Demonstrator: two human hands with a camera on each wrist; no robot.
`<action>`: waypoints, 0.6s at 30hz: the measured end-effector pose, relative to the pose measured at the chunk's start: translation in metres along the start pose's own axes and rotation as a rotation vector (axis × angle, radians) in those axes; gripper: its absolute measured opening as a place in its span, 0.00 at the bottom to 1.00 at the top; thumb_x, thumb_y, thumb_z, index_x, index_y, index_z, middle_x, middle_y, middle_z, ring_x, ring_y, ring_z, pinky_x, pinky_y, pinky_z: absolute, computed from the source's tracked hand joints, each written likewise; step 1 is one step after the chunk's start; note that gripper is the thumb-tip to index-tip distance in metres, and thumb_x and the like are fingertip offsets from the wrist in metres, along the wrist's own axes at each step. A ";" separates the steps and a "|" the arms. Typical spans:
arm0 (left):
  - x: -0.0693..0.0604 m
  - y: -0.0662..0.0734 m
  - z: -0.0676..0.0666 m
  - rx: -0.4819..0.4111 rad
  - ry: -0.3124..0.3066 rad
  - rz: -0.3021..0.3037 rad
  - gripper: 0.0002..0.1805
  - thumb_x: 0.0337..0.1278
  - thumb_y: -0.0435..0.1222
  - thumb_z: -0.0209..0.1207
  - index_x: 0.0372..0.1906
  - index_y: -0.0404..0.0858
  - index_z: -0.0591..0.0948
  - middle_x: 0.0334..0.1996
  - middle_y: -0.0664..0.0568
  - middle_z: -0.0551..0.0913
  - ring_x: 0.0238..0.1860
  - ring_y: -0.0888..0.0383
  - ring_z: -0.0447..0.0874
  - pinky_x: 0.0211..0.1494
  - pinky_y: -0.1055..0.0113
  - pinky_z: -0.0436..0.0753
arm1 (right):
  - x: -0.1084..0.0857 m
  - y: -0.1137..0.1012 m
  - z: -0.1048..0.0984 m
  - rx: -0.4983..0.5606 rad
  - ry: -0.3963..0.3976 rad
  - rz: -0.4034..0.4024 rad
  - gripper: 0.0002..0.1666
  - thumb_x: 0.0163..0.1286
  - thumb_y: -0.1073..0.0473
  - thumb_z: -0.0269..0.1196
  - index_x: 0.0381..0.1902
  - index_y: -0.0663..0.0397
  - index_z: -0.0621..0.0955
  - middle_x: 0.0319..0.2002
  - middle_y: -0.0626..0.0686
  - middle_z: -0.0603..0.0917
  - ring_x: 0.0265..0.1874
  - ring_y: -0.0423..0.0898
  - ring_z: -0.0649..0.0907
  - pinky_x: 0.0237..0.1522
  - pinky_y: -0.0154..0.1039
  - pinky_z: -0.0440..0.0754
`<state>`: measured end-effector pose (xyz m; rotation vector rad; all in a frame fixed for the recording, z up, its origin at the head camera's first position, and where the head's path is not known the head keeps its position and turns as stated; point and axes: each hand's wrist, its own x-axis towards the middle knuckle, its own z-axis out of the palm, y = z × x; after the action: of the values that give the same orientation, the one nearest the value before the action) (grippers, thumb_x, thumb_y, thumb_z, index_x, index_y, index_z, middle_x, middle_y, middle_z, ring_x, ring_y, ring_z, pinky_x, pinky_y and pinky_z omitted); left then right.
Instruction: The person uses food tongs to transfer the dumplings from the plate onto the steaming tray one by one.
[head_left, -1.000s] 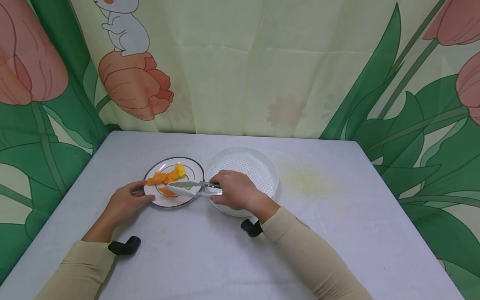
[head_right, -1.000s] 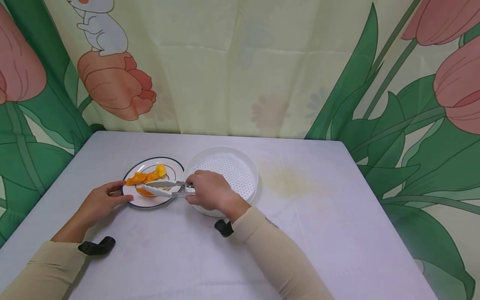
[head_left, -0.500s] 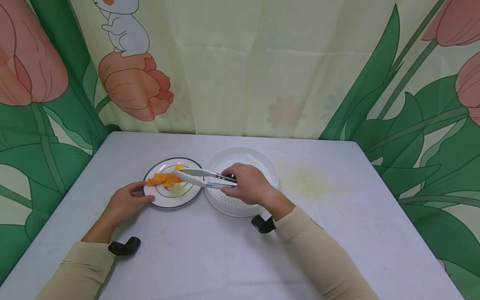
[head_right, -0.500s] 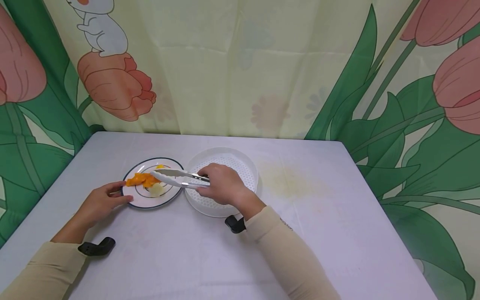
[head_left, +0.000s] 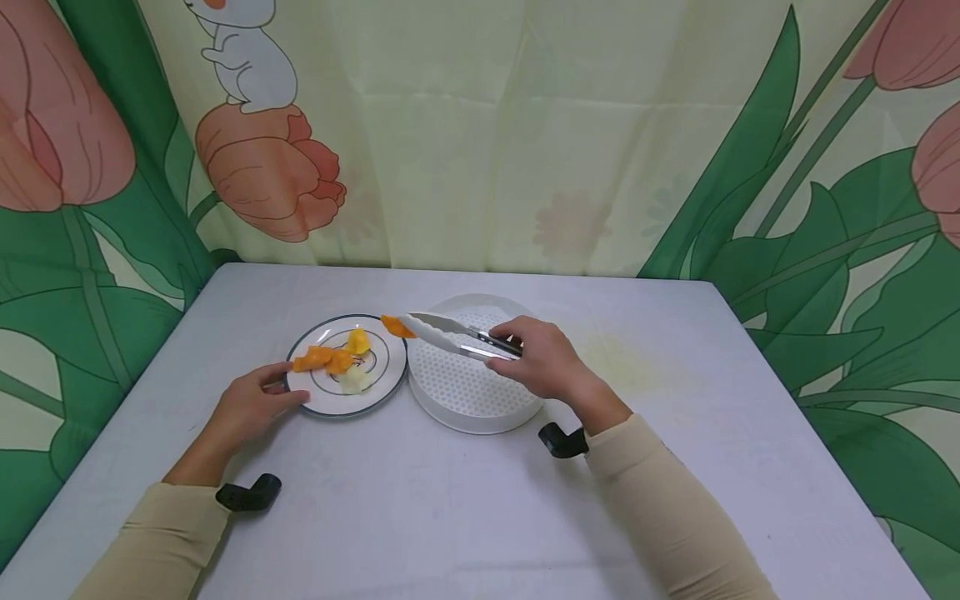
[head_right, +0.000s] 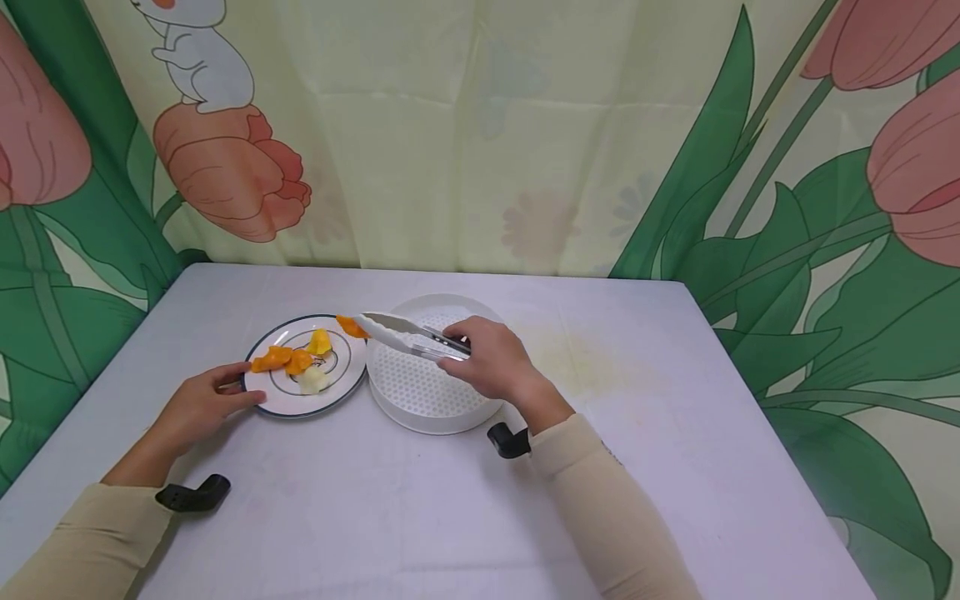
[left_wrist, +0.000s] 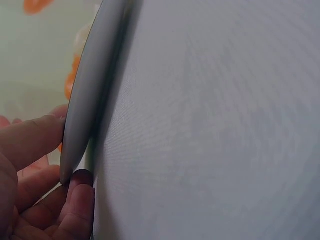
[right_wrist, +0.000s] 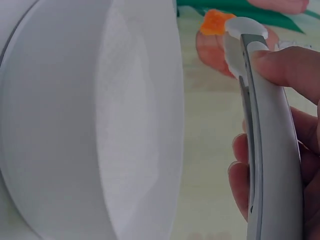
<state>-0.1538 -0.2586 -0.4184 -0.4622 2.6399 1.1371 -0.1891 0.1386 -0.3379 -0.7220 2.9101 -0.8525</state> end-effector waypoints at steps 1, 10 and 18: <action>0.001 0.000 0.000 -0.001 0.001 -0.001 0.45 0.63 0.47 0.65 0.76 0.32 0.59 0.68 0.25 0.64 0.66 0.30 0.63 0.64 0.41 0.73 | -0.001 0.003 -0.001 0.014 0.008 0.012 0.24 0.64 0.54 0.70 0.56 0.56 0.83 0.44 0.51 0.83 0.39 0.47 0.81 0.39 0.42 0.80; 0.005 -0.004 0.001 -0.002 0.009 -0.005 0.45 0.63 0.48 0.65 0.76 0.32 0.59 0.68 0.26 0.64 0.66 0.30 0.63 0.64 0.41 0.73 | -0.003 0.028 -0.004 0.054 0.044 0.105 0.26 0.64 0.54 0.71 0.58 0.59 0.82 0.46 0.55 0.84 0.41 0.50 0.81 0.40 0.43 0.81; 0.004 -0.002 0.002 -0.003 0.010 -0.012 0.45 0.63 0.47 0.65 0.77 0.32 0.59 0.68 0.25 0.64 0.66 0.30 0.63 0.64 0.41 0.73 | -0.003 0.046 -0.006 0.039 0.047 0.179 0.28 0.64 0.53 0.70 0.59 0.60 0.81 0.48 0.57 0.84 0.43 0.53 0.81 0.42 0.45 0.81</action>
<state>-0.1560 -0.2594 -0.4224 -0.4849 2.6406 1.1379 -0.2071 0.1773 -0.3571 -0.4352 2.9330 -0.9153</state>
